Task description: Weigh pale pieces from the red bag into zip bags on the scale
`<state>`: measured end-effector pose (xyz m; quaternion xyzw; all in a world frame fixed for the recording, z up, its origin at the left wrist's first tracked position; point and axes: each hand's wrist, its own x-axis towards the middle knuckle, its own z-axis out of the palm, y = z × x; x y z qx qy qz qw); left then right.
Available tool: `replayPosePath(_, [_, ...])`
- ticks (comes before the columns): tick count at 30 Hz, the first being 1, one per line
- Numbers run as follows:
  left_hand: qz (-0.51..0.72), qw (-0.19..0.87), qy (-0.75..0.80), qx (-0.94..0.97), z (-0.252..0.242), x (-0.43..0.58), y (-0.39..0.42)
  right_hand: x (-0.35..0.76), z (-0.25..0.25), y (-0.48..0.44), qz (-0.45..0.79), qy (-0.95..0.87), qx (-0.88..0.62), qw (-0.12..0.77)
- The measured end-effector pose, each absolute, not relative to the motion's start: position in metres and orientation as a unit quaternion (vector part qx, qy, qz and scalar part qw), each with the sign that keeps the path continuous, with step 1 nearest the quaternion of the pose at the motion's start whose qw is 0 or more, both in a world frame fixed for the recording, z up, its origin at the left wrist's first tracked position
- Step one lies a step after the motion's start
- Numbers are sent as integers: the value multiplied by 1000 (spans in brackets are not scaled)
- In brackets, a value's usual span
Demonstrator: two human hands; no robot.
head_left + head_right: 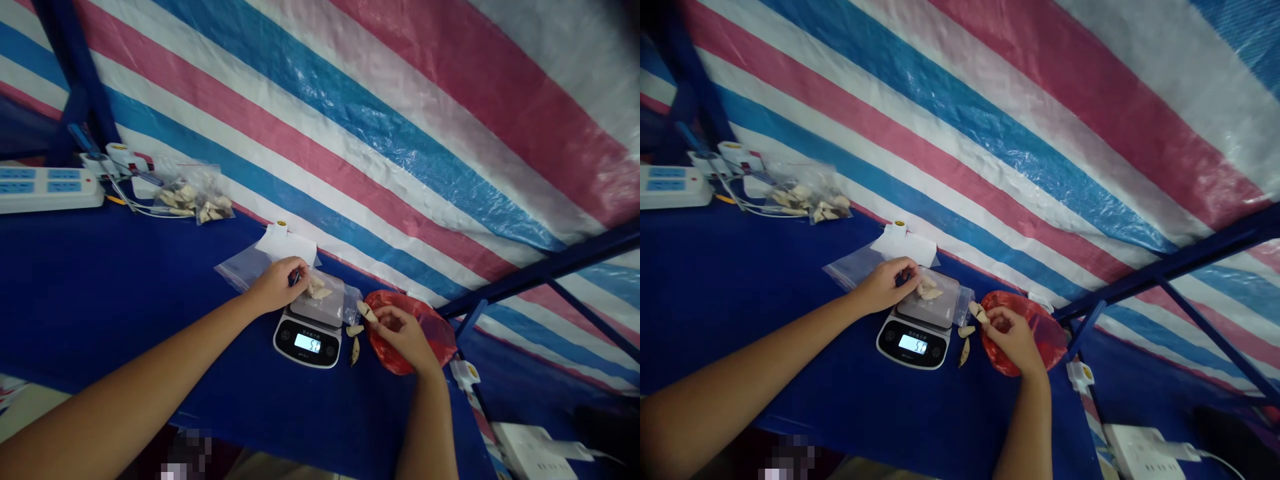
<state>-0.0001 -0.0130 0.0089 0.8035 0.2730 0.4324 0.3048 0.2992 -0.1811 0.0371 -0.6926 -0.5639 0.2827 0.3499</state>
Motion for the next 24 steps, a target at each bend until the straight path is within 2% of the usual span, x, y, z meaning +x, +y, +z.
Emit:
replayPosePath(6, [430, 306, 267, 806, 6, 1, -11, 285, 40, -176, 301, -566, -664, 385])
replayPosePath(19, [420, 326, 271, 802, 5, 3, -12, 269, 41, -176, 295, -595, -649, 370])
replayPosePath(24, [422, 326, 270, 802, 5, 4, -13, 251, 40, -167, 291, -585, -643, 399])
